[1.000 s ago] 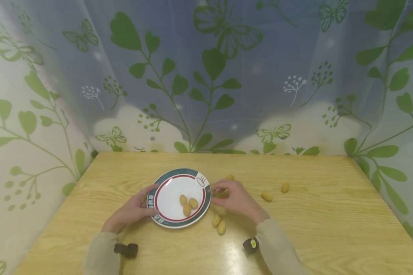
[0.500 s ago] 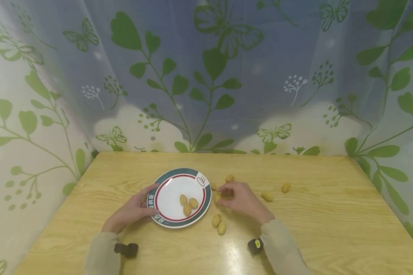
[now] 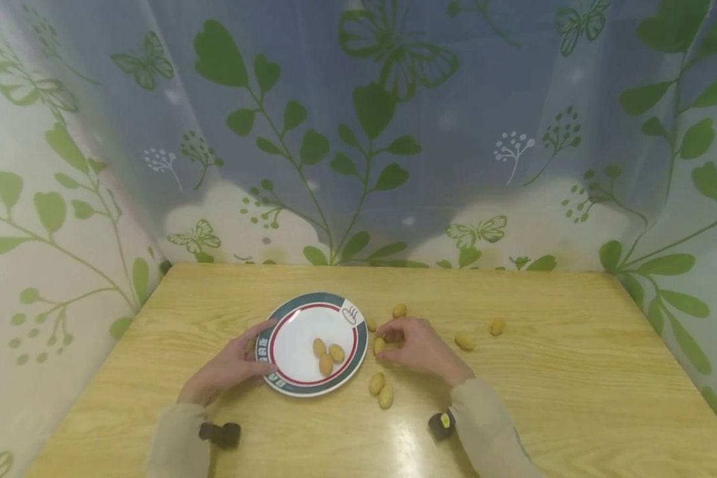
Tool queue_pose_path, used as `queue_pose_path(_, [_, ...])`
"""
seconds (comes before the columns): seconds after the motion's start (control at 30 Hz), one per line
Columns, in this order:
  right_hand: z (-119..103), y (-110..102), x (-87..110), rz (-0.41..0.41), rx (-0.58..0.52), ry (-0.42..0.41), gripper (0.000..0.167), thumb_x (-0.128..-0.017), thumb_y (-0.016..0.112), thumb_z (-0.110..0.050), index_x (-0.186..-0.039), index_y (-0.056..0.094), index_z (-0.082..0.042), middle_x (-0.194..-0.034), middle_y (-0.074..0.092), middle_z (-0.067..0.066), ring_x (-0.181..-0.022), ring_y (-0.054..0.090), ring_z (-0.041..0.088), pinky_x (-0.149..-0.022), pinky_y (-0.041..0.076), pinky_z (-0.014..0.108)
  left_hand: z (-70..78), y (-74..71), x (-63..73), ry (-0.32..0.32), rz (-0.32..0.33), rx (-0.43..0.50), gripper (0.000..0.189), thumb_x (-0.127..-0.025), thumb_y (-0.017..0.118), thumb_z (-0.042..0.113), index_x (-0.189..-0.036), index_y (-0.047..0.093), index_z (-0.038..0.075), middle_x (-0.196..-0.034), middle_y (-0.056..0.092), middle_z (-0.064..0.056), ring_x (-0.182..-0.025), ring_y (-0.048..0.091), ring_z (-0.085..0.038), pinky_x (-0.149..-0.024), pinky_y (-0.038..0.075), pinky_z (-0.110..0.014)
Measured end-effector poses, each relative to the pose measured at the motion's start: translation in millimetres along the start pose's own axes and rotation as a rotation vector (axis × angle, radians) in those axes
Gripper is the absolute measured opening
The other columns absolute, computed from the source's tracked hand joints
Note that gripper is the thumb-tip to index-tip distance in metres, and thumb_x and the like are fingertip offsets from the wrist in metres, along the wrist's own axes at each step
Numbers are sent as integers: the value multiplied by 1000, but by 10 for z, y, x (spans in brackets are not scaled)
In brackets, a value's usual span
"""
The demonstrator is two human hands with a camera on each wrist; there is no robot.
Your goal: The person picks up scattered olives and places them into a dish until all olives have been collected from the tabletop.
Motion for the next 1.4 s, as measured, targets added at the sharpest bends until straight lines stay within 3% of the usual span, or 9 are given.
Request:
queue_pose_path(0.77, [-14, -9, -2, -13, -18, 5, 32, -82, 86, -22, -112, 77, -15, -102, 73, -3, -95, 65, 13, -87, 54, 34, 25, -16, 16, 11, -10, -5, 87, -87, 81, 13, -159, 35, 23, -141, 53, -17, -82, 61, -18, -71, 52, -28])
queue_pose_path(1.4, [10, -6, 15, 4, -1, -7, 30, -82, 86, -22, -111, 77, -18, -100, 73, -5, -94, 65, 11, -87, 53, 35, 11, -9, 15, -2, -1, -9, 88, -86, 82, 14, -159, 35, 24, -149, 48, -16, -90, 62, -19, -74, 51, -28])
Point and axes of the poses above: each hand's wrist, its own x-axis away from the middle knuckle, its own y-axis out of the palm, z = x × y, the point moved 4 cm from there along -x, towards the middle knuckle
